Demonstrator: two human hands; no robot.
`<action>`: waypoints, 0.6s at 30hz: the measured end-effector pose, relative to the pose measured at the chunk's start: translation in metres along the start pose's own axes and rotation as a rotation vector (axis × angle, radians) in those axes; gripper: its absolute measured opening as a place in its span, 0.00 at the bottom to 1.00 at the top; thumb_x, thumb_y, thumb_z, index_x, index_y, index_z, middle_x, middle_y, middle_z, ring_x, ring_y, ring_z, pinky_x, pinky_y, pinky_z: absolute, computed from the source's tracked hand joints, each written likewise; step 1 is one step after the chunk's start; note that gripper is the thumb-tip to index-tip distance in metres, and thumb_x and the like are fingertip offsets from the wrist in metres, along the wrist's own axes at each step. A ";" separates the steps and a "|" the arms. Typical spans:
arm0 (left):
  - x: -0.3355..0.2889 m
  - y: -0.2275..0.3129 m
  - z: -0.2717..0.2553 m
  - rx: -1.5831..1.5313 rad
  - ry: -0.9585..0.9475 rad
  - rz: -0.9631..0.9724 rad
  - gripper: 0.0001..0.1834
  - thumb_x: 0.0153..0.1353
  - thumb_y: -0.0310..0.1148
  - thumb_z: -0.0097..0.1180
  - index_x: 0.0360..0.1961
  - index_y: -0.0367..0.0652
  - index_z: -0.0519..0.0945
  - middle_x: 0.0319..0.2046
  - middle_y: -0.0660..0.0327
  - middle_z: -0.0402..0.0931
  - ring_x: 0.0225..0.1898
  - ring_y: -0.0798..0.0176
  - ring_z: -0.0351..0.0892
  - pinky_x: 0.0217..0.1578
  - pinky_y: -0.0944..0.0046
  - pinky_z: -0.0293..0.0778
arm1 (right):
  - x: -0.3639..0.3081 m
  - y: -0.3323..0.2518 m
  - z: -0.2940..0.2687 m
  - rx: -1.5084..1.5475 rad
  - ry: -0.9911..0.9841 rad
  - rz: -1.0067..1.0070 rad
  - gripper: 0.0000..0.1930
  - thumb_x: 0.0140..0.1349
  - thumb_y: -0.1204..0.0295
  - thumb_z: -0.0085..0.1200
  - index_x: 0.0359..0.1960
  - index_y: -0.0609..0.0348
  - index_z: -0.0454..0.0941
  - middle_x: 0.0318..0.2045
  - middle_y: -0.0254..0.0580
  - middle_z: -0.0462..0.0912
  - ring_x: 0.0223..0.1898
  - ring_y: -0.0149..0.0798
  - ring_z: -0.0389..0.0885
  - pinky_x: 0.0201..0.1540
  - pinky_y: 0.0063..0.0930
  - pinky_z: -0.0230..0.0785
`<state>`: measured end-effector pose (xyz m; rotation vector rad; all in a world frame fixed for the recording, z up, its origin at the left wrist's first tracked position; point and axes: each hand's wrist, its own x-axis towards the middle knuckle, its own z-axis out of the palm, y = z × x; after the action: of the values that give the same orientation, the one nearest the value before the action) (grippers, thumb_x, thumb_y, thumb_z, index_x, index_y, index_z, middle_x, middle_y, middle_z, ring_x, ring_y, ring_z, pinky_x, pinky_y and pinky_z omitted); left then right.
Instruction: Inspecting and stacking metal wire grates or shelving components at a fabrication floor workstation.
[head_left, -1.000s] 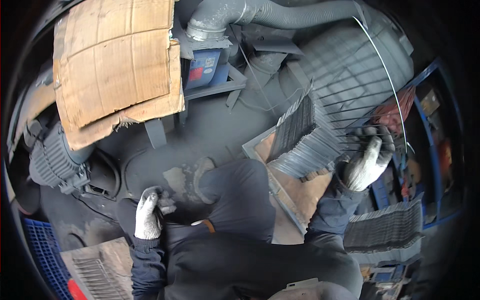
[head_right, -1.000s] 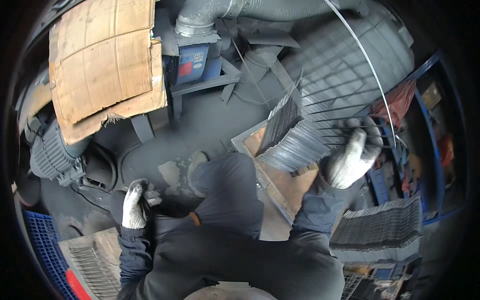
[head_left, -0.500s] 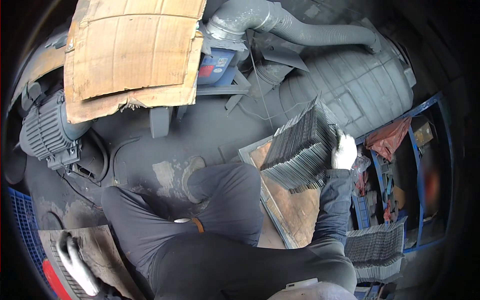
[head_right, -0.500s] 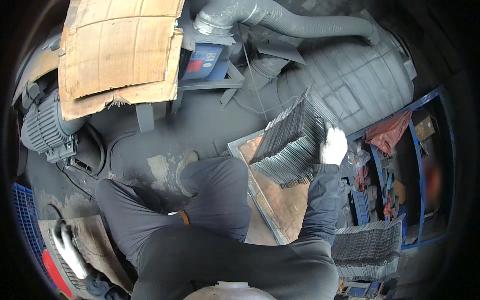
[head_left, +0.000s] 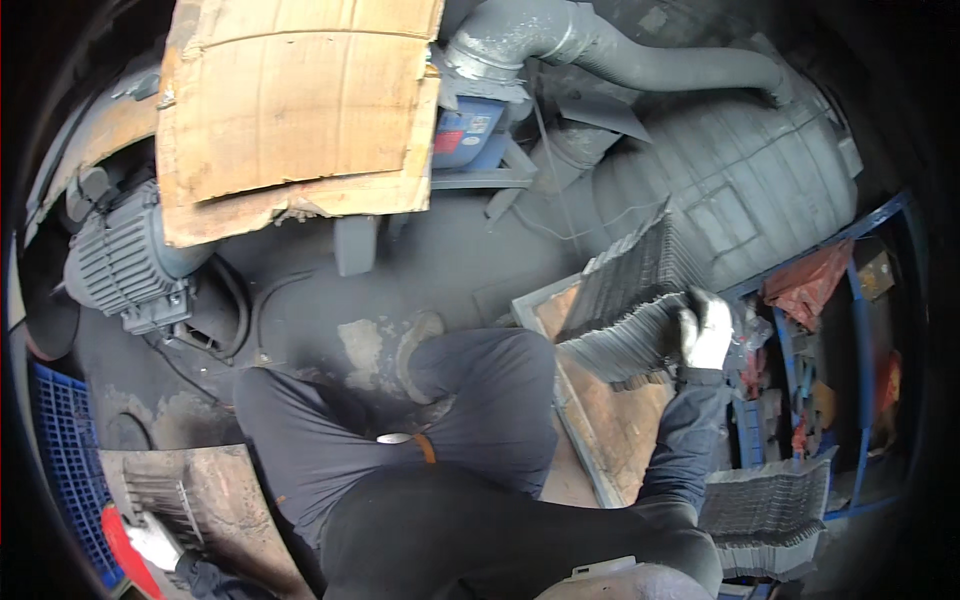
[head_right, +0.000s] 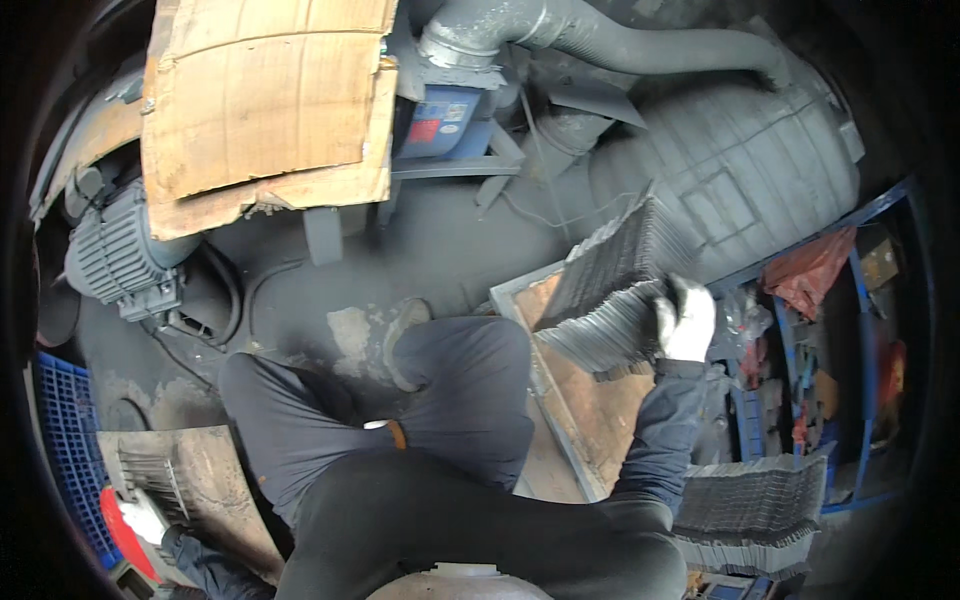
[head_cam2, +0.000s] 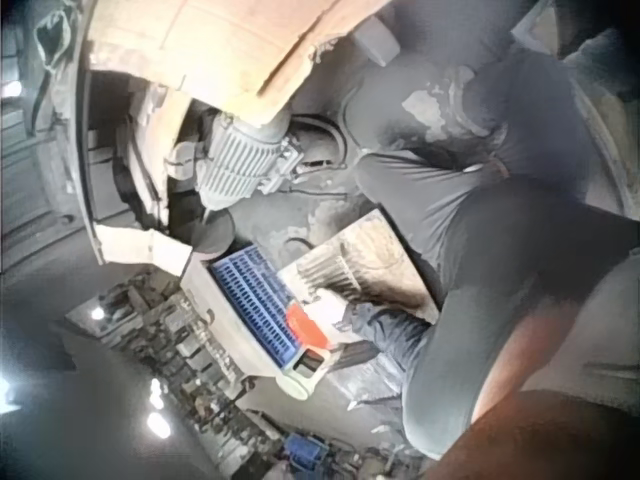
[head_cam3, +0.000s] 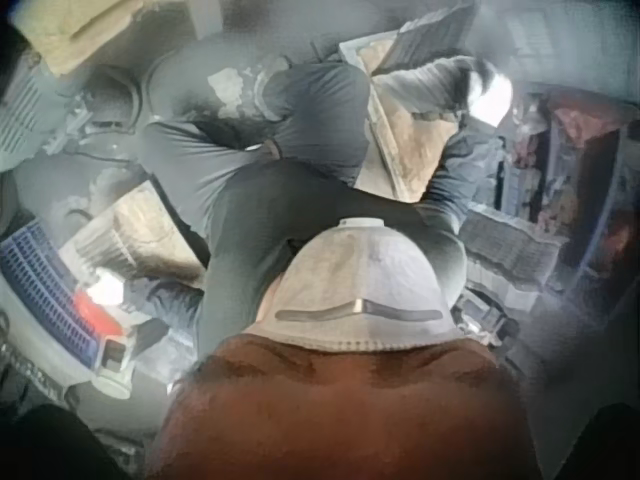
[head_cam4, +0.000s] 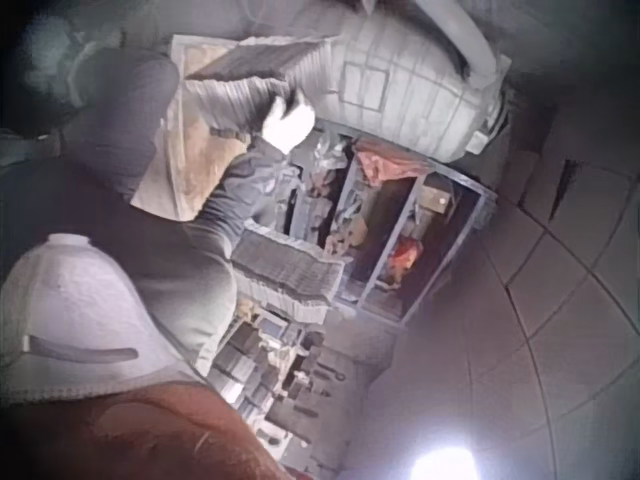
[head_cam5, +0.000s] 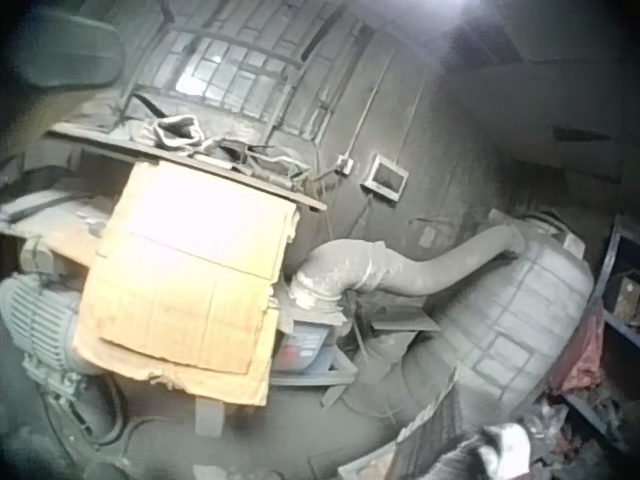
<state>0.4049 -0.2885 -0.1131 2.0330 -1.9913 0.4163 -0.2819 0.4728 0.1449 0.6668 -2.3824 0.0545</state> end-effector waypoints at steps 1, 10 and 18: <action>0.000 0.014 -0.011 0.073 -0.120 -0.037 0.31 0.74 0.55 0.55 0.68 0.43 0.77 0.57 0.40 0.83 0.54 0.35 0.84 0.54 0.38 0.79 | 0.003 -0.012 -0.003 -0.052 0.063 -0.018 0.23 0.60 0.70 0.66 0.59 0.58 0.84 0.53 0.52 0.86 0.56 0.58 0.83 0.65 0.49 0.71; 0.052 0.020 0.013 -0.117 -0.096 0.015 0.30 0.75 0.51 0.50 0.64 0.37 0.79 0.51 0.37 0.85 0.51 0.31 0.85 0.50 0.39 0.80 | -0.029 -0.115 0.043 0.250 0.565 0.115 0.21 0.68 0.74 0.59 0.62 0.64 0.81 0.61 0.55 0.85 0.64 0.59 0.81 0.72 0.51 0.69; 0.042 0.006 0.035 -0.302 -0.184 0.114 0.29 0.76 0.42 0.55 0.66 0.28 0.76 0.53 0.32 0.83 0.53 0.30 0.84 0.56 0.44 0.79 | -0.015 -0.274 0.102 0.756 0.387 -0.095 0.24 0.66 0.56 0.64 0.58 0.57 0.83 0.63 0.48 0.81 0.67 0.59 0.77 0.71 0.58 0.68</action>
<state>0.4000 -0.3406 -0.1300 1.8324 -2.1321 -0.0532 -0.2008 0.2211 0.0206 0.9975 -1.9108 0.9854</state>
